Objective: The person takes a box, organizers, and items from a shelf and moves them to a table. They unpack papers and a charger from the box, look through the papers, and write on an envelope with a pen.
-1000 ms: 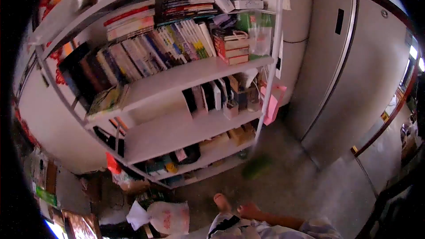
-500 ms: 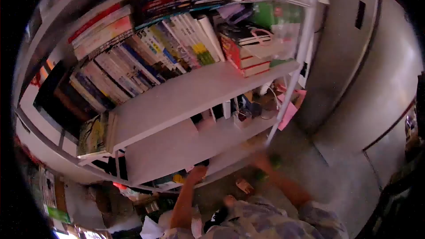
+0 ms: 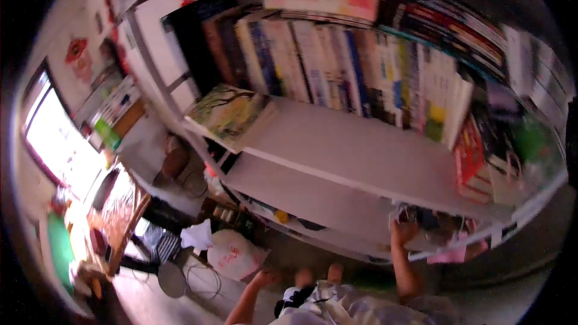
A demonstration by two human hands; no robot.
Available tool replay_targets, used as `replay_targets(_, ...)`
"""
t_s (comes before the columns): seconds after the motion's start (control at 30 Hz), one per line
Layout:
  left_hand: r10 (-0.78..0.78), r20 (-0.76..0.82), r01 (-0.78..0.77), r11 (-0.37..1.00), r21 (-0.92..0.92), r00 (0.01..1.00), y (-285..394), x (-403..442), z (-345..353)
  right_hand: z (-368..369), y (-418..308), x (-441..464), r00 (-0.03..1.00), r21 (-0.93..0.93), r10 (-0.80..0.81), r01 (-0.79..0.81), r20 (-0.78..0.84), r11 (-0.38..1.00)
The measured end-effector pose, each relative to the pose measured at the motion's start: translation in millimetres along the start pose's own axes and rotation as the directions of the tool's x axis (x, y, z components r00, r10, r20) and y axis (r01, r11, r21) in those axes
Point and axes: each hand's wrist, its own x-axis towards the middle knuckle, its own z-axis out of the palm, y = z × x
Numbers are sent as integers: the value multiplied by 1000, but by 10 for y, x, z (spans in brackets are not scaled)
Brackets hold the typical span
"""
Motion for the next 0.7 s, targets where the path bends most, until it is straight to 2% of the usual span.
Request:
replay_targets(0.03, 35, -95, -40, 998, -55, 995, -52, -94, 13, 132, -23, -66, 993, -511, -60, 1, -100, 859)
replay_targets(0.07, 68, -191, -87, 992, -90, 979, -109, -160, 54, 395, -87, -127, 976, -878, -172, -37, -134, 477)
replay_targets(0.1, 96, -289, -131, 986, -102, 952, -148, -190, 123, 654, -90, -112, 952, -994, -293, -102, -88, -35)
replay_targets(0.13, 116, -383, -167, 980, -104, 917, -178, -198, 203, 883, -17, -72, 962, -994, -251, -91, -103, 59)
replay_targets(0.23, 76, -576, -37, 996, 80, 814, -58, -57, 540, 1550, 108, -103, 984, -943, -112, -99, -141, 319)
replay_targets(0.3, 226, -598, -252, 967, 42, 769, 12, 5, 864, 1747, 182, -179, 986, -875, -18, -140, -168, 464)
replay_targets(0.37, 215, -529, -233, 972, 33, 821, -37, 107, 990, 1568, 330, -243, 987, -903, 28, -158, -160, 399)
replay_targets(0.43, 252, -439, -217, 968, 128, 862, -208, 205, 1002, 1630, 388, -319, 990, -926, 57, -141, -129, 350)
replay_targets(0.47, 269, -442, -225, 963, 150, 856, -134, 127, 1083, 1820, 380, -319, 993, -932, 64, -119, -104, 342)
replay_targets(0.53, 302, -448, -235, 951, 200, 842, 142, -223, 1282, 2176, 376, -447, 987, -915, 147, -124, -72, 384)
replay_targets(0.63, 315, -496, -347, 937, 29, 809, 32, -598, 1312, 2702, 416, -648, 936, -837, 353, -196, -4, 510)
replay_targets(0.7, 302, -595, -319, 944, 80, 745, -63, -915, 1279, 2997, 321, -832, 869, -793, 491, -257, 60, 552)
